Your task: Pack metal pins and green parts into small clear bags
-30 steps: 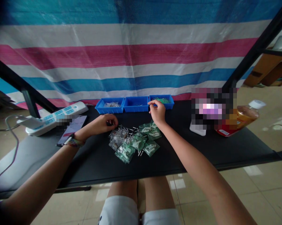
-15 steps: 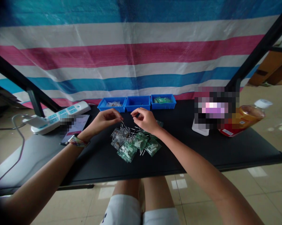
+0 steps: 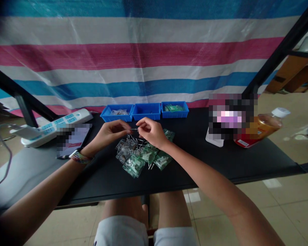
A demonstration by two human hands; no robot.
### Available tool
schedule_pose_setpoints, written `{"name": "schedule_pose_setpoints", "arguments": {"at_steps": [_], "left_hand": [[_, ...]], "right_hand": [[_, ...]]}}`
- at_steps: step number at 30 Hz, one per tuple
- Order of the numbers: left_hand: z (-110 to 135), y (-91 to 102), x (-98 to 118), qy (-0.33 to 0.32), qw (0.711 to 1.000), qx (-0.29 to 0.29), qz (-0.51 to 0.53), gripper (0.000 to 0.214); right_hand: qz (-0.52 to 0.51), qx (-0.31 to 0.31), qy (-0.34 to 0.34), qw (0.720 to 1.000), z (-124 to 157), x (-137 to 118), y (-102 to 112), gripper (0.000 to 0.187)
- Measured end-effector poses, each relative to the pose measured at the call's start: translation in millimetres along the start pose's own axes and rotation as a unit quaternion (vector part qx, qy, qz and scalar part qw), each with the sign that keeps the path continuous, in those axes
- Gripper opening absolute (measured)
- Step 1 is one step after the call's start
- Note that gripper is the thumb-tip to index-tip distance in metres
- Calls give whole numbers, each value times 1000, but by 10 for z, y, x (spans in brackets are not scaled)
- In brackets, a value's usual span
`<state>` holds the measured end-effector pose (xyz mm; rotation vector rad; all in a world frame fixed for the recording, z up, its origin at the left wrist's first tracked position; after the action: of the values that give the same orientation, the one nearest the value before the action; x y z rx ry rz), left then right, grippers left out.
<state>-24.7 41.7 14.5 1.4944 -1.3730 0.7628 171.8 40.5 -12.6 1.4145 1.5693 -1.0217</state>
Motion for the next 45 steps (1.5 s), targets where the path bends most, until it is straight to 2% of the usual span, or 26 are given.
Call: {"name": "schedule_pose_setpoints", "arguments": {"at_steps": [7,13,20,30,32,34,36,40,43,45], "left_hand": [[9,38,9,-34,997,-1,-75,30],[12,36,27,-47,994,-16,-97,43],[0,35,145,-30,996,-2,-81,48],[16,-3,75,-24,995,-17,-95,52],[6,21,55,-38,992,-18,-119,46],[-5,48,22,-73,983,-34,-162,30],[-11,65,-33,-119,966,-65,-219,18],[-21,93,-155,-176,929,-112,-305,33],[-29,110,-190,-176,924,-117,-318,28],[-35,118,-188,-172,925,-116,-319,24]], "right_hand": [[1,-7,-8,1000,4,-9,0,18],[-17,-12,-31,999,10,-30,-12,19],[-15,-4,-6,1000,4,-68,10,17],[47,21,41,998,-4,-84,72,17],[55,39,55,996,-28,-94,103,19],[67,76,76,992,-78,-100,166,21],[96,137,110,980,-159,-109,278,21],[230,260,185,919,-378,-112,569,21],[367,228,188,882,-534,-53,674,26],[417,202,196,864,-558,-40,696,29]]}}
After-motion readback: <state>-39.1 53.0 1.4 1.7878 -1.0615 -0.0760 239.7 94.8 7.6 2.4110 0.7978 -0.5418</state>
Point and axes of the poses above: each hand's wrist, its own z-axis away from the middle knuckle, its own y-axis out of the back of the hand, x = y × z, the point moved 5 cm from there along -z, towards the middle knuckle, and after that the axes turned 15 degrees about x, right-handed, at the moved point
